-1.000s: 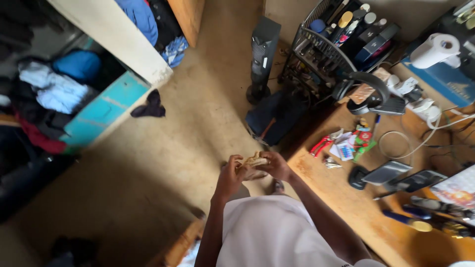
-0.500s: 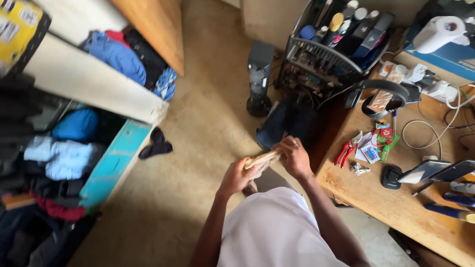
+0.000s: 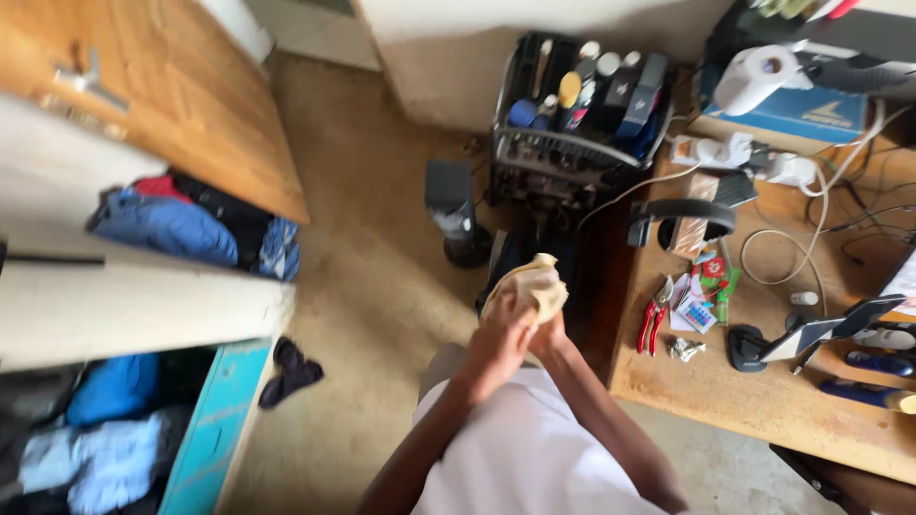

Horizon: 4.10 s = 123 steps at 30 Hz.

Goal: The person wipes several small bottles and a spray bottle with a cloth on a cluttered wooden desk. They pick up each bottle from a nearby rack, wipe it, and place it back on the desk.

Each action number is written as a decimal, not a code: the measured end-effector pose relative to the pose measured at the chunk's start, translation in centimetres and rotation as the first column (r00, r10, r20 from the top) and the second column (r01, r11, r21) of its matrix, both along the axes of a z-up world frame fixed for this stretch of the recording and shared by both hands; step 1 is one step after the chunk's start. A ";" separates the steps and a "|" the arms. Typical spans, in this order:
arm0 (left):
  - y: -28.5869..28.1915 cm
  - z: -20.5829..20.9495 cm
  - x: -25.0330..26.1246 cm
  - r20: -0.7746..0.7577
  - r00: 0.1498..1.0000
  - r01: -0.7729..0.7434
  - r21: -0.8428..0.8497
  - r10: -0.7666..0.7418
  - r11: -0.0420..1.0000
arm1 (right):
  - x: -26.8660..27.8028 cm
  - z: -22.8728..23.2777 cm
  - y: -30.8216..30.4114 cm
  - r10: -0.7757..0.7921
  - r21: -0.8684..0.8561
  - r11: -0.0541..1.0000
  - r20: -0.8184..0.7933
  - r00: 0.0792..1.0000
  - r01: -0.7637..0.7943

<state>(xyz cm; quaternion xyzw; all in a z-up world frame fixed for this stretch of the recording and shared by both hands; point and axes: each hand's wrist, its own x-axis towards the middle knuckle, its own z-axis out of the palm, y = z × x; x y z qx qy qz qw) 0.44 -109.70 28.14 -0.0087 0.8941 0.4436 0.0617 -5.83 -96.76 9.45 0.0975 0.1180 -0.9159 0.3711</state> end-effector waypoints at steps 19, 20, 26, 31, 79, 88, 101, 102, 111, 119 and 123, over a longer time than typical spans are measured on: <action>-3.5 -1.9 -20.9 -0.279 0.422 0.902 0.227 -0.863 0.368 | -9.7 7.2 -3.3 -0.783 0.195 0.619 0.234 0.577 0.761; -4.2 -1.0 -23.3 -0.147 0.557 0.799 0.363 -0.817 0.479 | -9.9 7.7 -4.0 -0.805 0.204 0.586 0.257 0.534 0.784; -3.6 -9.9 -42.9 -0.257 0.901 0.420 0.303 -0.350 0.856 | -9.0 12.3 -7.1 -0.907 0.386 0.418 0.124 0.402 0.822; -1.0 -20.4 -54.6 -0.320 0.915 0.264 0.017 -0.245 0.964 | -8.6 12.6 -9.3 -0.931 0.516 0.314 0.003 0.365 0.797; -9.6 -0.9 -49.7 -0.234 0.778 0.628 0.318 -0.583 0.710 | -6.1 9.4 -13.6 -0.839 -0.283 0.527 -0.025 0.543 0.801; -9.7 7.2 -36.0 -0.251 0.451 0.880 0.286 -0.857 0.380 | -10.7 11.7 -10.5 -0.802 -0.419 0.593 -0.234 0.549 0.688; -8.4 5.4 -22.3 -0.622 0.274 0.945 0.318 -0.733 0.084 | -1.6 3.2 -11.1 -0.847 0.123 0.350 -0.382 0.370 0.928; -8.3 5.4 -22.3 -0.632 0.276 0.945 0.314 -0.724 0.086 | -1.0 5.0 -10.8 -0.840 0.123 0.355 -0.393 0.374 0.927; -6.7 3.2 -14.4 -0.268 0.619 0.373 0.928 -0.738 -0.025 | 5.5 19.5 -11.1 -0.873 0.254 0.371 -0.233 0.429 0.893; -3.7 2.0 -4.7 0.234 0.850 -0.062 0.934 -0.472 0.351 | 14.9 17.5 -12.2 -0.031 0.631 -0.576 -0.652 0.758 0.519; -4.4 0.3 -0.7 0.084 0.751 0.088 0.970 -0.655 0.225 | 17.5 20.5 -13.5 -0.004 0.725 -0.518 -0.533 0.846 0.455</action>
